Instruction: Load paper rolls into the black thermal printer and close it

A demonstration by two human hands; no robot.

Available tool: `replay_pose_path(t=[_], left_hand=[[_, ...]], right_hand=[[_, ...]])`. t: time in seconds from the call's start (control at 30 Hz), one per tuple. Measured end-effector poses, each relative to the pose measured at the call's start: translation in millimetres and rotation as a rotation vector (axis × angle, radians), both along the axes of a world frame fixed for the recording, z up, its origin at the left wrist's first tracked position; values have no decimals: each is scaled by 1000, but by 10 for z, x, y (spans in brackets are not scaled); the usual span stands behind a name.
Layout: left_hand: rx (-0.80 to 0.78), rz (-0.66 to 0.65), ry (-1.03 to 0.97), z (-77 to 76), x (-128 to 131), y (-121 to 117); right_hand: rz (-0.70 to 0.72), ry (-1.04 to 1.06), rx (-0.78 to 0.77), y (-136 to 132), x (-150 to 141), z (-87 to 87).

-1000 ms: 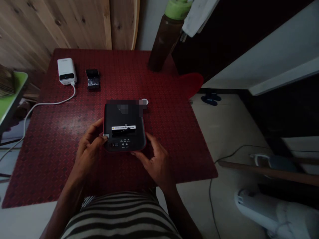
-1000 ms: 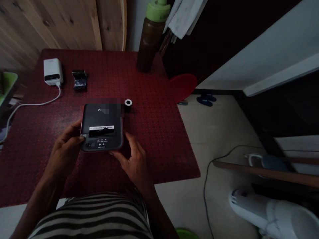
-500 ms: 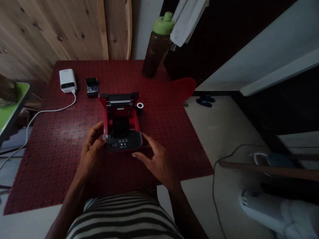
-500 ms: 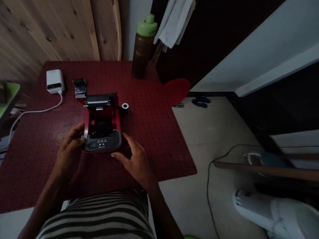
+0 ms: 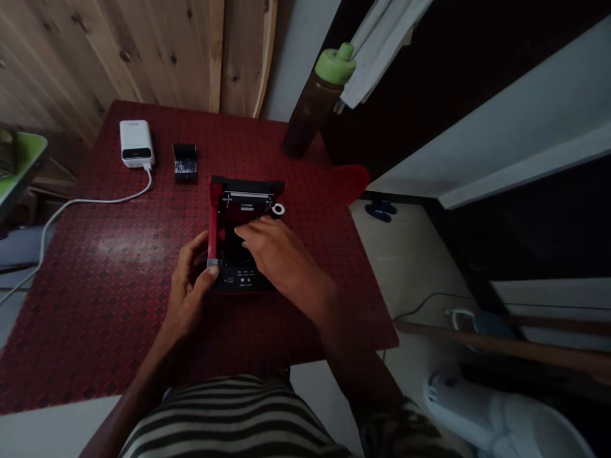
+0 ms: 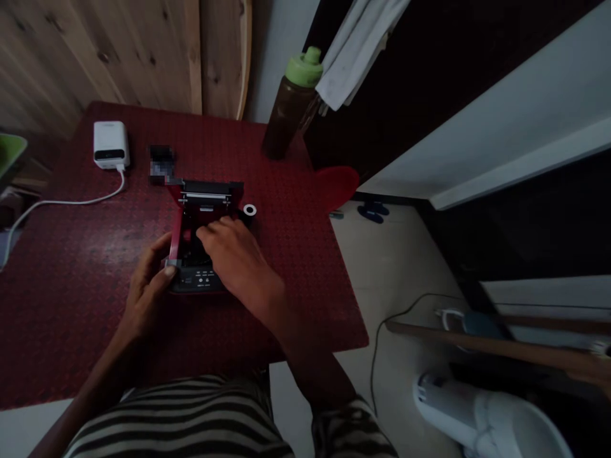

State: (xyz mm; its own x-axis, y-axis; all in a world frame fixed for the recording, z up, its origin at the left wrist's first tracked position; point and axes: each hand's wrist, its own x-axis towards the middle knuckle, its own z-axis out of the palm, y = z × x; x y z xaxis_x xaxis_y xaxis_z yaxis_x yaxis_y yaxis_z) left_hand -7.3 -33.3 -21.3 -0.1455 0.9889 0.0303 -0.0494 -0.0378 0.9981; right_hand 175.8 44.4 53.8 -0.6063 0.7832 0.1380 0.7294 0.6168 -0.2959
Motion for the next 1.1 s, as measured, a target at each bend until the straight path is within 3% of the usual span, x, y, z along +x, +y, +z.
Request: replay_pose_path(t=[0.1, 0.3, 0.4, 0.53, 0.63, 0.73, 0.8, 0.9, 1.0, 1.1], left_hand=[[-28, -19, 4, -7, -18, -23], [-63, -34, -25, -23, -22, -42], [-58, -32, -17, -47, -24, -35], [-21, -25, 21, -75, -29, -15], [-5, -23, 39, -69, -29, -12], [-27, -21, 12, -55, -31, -25], [-29, -7, 5, -57, -36, -33], [-29, 18, 15, -72, -46, -31], [-45, 45, 49, -77, -54, -13], [-47, 47, 110, -60, -62, 9]], right_hand=[[39, -186, -32, 164, -186, -66], [20, -255, -10, 301, -215, -192], [11, -245, -4, 286, -224, -117], [-46, -221, -65, 124, -221, 146], [-91, -5, -59, -56, -19, 318], [-161, 399, -31, -208, 395, 322], [-260, 635, -67, -283, 700, 198], [-483, 880, -179, -366, 1026, -146], [-580, 956, -311, -417, 1103, -537], [-547, 957, -399, -439, 1010, -816]])
